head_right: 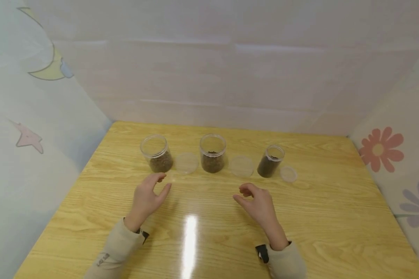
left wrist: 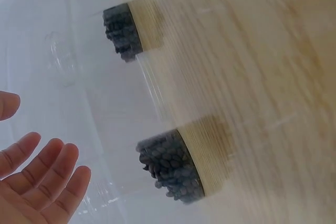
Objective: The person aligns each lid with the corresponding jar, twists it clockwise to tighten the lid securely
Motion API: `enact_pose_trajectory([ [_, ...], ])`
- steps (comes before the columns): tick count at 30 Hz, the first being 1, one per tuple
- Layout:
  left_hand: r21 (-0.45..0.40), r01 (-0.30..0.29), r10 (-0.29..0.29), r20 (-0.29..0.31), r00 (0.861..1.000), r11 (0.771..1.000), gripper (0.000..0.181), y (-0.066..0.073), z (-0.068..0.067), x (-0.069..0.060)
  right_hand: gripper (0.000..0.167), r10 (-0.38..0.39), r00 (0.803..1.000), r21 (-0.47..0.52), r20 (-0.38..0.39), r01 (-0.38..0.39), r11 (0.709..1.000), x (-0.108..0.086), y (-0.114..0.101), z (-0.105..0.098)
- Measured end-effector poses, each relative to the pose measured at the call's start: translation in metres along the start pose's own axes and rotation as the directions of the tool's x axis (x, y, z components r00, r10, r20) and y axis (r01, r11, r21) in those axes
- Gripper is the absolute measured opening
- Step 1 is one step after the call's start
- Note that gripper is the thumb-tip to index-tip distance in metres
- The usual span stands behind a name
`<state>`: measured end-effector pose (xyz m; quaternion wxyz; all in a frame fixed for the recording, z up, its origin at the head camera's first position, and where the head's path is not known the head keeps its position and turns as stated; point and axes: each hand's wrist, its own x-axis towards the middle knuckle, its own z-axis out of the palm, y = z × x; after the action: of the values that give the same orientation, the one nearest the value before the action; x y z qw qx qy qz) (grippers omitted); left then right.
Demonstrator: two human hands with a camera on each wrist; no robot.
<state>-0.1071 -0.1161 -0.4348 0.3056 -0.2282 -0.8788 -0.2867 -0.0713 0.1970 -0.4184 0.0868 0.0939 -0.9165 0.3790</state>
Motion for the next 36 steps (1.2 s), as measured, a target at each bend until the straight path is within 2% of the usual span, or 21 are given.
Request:
enact_pose_trajectory([
  [6, -0.030, 0.060, -0.061, -0.026, 0.998, 0.998, 0.025, -0.008, -0.004, -0.001, 0.030, 0.013, 1.000, -0.006, 0.016, -0.013, 1.000, -0.001, 0.000, 0.000],
  [9, -0.079, 0.124, -0.125, -0.014, 0.992, 0.989, 0.023, -0.013, -0.005, -0.003, 0.031, 0.021, 1.000, -0.008, 0.023, -0.021, 1.000, -0.001, -0.002, 0.000],
  [13, -0.178, 0.232, -0.235, 0.006, 0.972, 0.956, 0.021, -0.019, -0.008, -0.003, 0.031, 0.026, 0.999, -0.005, 0.031, -0.026, 1.000, -0.001, -0.002, 0.000],
  [18, -0.221, 0.310, -0.316, 0.010, 0.949, 0.925, 0.021, -0.025, -0.009, -0.004, 0.032, 0.036, 0.999, -0.013, 0.041, -0.035, 0.999, -0.002, -0.002, 0.000],
  [20, -0.228, 0.347, -0.352, 0.018, 0.936, 0.910, 0.023, -0.027, -0.010, -0.003, 0.032, 0.036, 0.998, -0.017, 0.042, -0.035, 0.999, -0.002, -0.001, 0.000],
  [22, -0.248, 0.394, -0.399, 0.032, 0.916, 0.885, 0.027, -0.029, -0.011, -0.003, 0.032, 0.031, 0.999, -0.019, 0.041, -0.030, 0.999, -0.002, -0.001, 0.000],
  [29, -0.289, 0.556, -0.546, 0.123, 0.829, 0.779, 0.050, -0.039, -0.011, 0.001, 0.031, 0.022, 0.999, -0.017, 0.043, -0.021, 1.000, -0.003, -0.001, 0.000],
  [32, -0.313, 0.588, -0.576, 0.141, 0.805, 0.745, 0.058, -0.043, -0.009, 0.003, 0.031, 0.021, 0.999, -0.013, 0.045, -0.020, 1.000, -0.003, -0.002, -0.001],
  [33, -0.312, 0.589, -0.577, 0.138, 0.805, 0.746, 0.059, -0.045, -0.009, 0.003, 0.031, 0.019, 0.999, -0.013, 0.045, -0.019, 1.000, -0.004, -0.002, -0.001],
  [36, -0.340, 0.613, -0.598, 0.160, 0.785, 0.713, 0.067, -0.048, -0.008, 0.005, 0.031, 0.015, 0.999, -0.016, 0.043, -0.014, 1.000, -0.004, -0.002, -0.001],
])
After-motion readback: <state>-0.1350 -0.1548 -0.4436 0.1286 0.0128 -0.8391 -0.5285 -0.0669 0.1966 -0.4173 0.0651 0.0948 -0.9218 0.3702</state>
